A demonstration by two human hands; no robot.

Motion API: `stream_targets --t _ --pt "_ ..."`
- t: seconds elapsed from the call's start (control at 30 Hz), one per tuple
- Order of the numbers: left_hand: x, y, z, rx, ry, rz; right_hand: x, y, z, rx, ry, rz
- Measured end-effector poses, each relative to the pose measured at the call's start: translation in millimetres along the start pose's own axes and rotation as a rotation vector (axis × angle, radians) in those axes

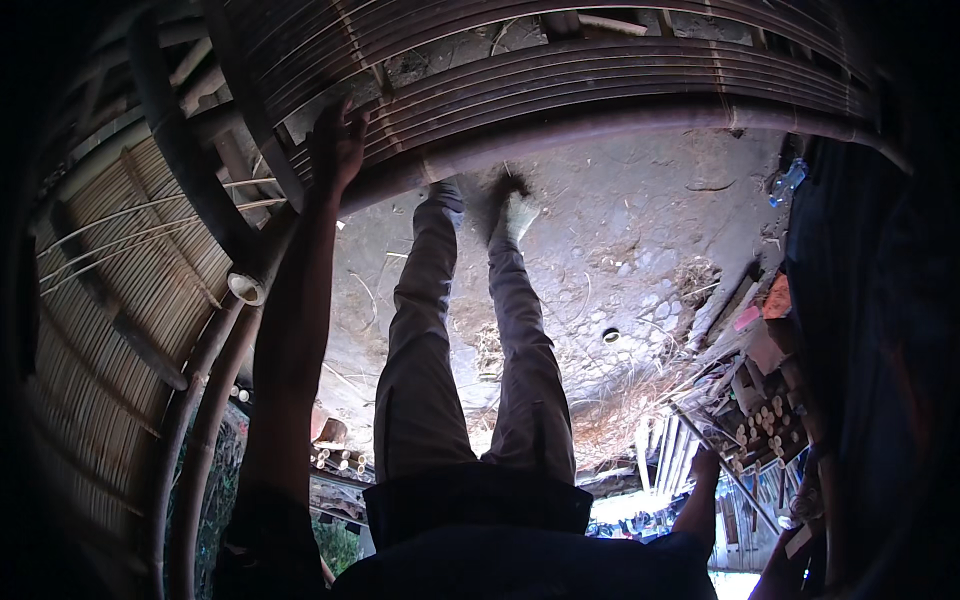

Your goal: The person weaves thin bamboo strips into a larger bamboo frame structure. They repeatedly pull strips through the frame and adjust them by hand to create a woven pattern.

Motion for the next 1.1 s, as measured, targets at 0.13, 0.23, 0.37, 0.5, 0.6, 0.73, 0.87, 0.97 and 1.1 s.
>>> stream_targets --t 0.13,0.23,0.37,0.5,0.6,0.73,0.87,0.97,1.1 --pt "11.3 -33.0 -28.3 -0.529 0.075 0.48 -79.1 -3.9 8.2 -0.166 -0.221 -0.293" --pt "-20.5 -64.5 -15.4 -0.554 0.027 0.691 -232.0 173.8 -37.1 0.573 0.16 -0.393" --pt "-23.3 -82.8 -20.5 -0.665 0.04 0.783 -432.4 443.7 -8.6 1.174 0.598 -0.751" --pt "13.6 -42.4 -31.4 -0.545 -0.022 0.548 -551.3 550.3 -24.7 1.351 0.4 -0.608" --pt "-10.5 -49.3 -21.5 -0.456 -0.004 0.555 -622.3 574.7 -18.0 0.901 0.76 -0.636" --pt "-10.9 -54.7 -25.0 -0.475 0.0 0.377 -623.8 591.5 64.5 -0.767 1.102 -1.616" --pt "-21.4 -58.5 -13.8 -0.44 0.076 0.498 -523.1 704.8 74.7 -0.407 1.724 -2.194" --pt "-14.2 -49.3 -19.8 -0.404 0.043 0.481 -471.0 734.7 14.5 0.677 1.239 -1.639" --pt "-7.2 -36.2 -32.1 -0.295 0.0 0.41 -526.1 625.3 15.3 0.679 0.727 -0.097"
Point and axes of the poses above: each hand's wrist, its own z-axis away from the middle knuckle, its own y-axis out of the back of the hand, x = y × z, the point moved 7 cm from there along -z, towards the middle knuckle, and after that the axes turned 12 degrees about -z, right-handed, at the moved point
